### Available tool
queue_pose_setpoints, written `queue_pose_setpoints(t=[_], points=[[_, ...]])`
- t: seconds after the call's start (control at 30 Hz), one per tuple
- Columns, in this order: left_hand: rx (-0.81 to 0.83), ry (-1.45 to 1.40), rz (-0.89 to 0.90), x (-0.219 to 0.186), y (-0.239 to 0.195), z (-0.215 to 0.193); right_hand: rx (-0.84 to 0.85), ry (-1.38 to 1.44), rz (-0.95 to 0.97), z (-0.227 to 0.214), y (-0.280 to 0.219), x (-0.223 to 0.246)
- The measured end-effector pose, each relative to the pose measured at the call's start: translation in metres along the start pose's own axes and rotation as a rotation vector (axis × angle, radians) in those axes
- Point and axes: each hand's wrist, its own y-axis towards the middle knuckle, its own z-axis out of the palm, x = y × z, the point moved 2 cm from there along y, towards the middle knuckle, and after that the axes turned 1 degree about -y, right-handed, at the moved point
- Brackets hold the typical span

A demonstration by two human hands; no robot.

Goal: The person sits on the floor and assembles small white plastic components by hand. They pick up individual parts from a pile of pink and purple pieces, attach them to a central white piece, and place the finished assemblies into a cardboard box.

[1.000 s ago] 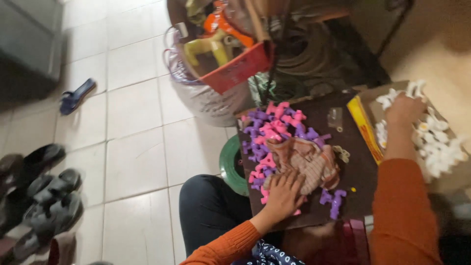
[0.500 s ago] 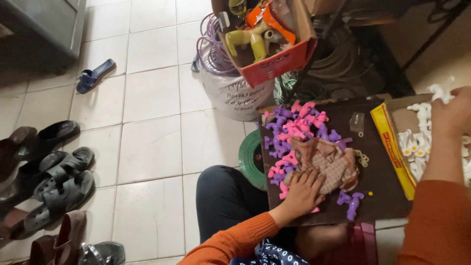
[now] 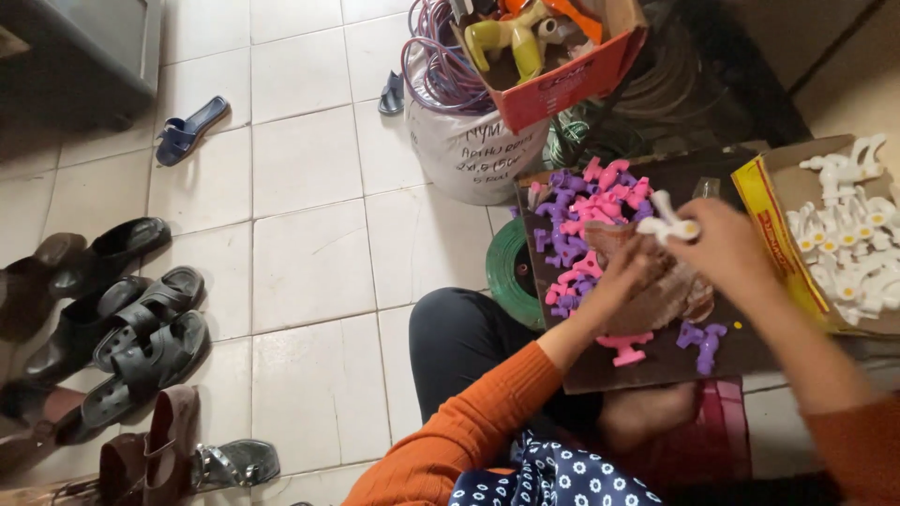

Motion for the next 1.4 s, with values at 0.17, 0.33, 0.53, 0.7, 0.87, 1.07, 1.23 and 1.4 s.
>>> queue_pose_setpoints(t=[0.17, 0.33, 0.53, 0.7, 0.87, 1.07, 1.23, 1.4], points=[[0.055, -0.688, -0.027, 0.01, 0.01, -0.015, -0.231, -0.154, -0.136, 0.074, -0.004, 0.028], [0.07, -0.584, -0.033, 0.092, 0.049, -0.084, -0.242, 0.121, -0.243, 0.076, -0.01, 0.058], [-0.024, -0.378, -0.079, 0.038, 0.007, -0.096, -0.338, 0.43, -0.286, 0.093, -0.008, 0.026], [-0.074, -0.363, -0.222, 0.15, 0.029, -0.15, -0.276, 0.022, 0.159, 0.153, -0.003, -0.018], [0.091, -0.626, -0.26, 0.061, -0.019, -0.141, -0.16, -0.103, 0.299, 0.159, -0.013, -0.005], [0.155, -0.74, -0.347, 0.11, -0.011, -0.153, -0.353, -0.029, 0.15, 0.201, -0.01, -0.035], [0.322, -0.453, -0.287, 0.055, -0.042, -0.126, -0.45, 0.505, 0.141, 0.147, -0.05, -0.058], [0.244, -0.465, -0.246, 0.046, -0.044, -0.135, -0.653, 0.171, 0.313, 0.147, -0.023, -0.187]])
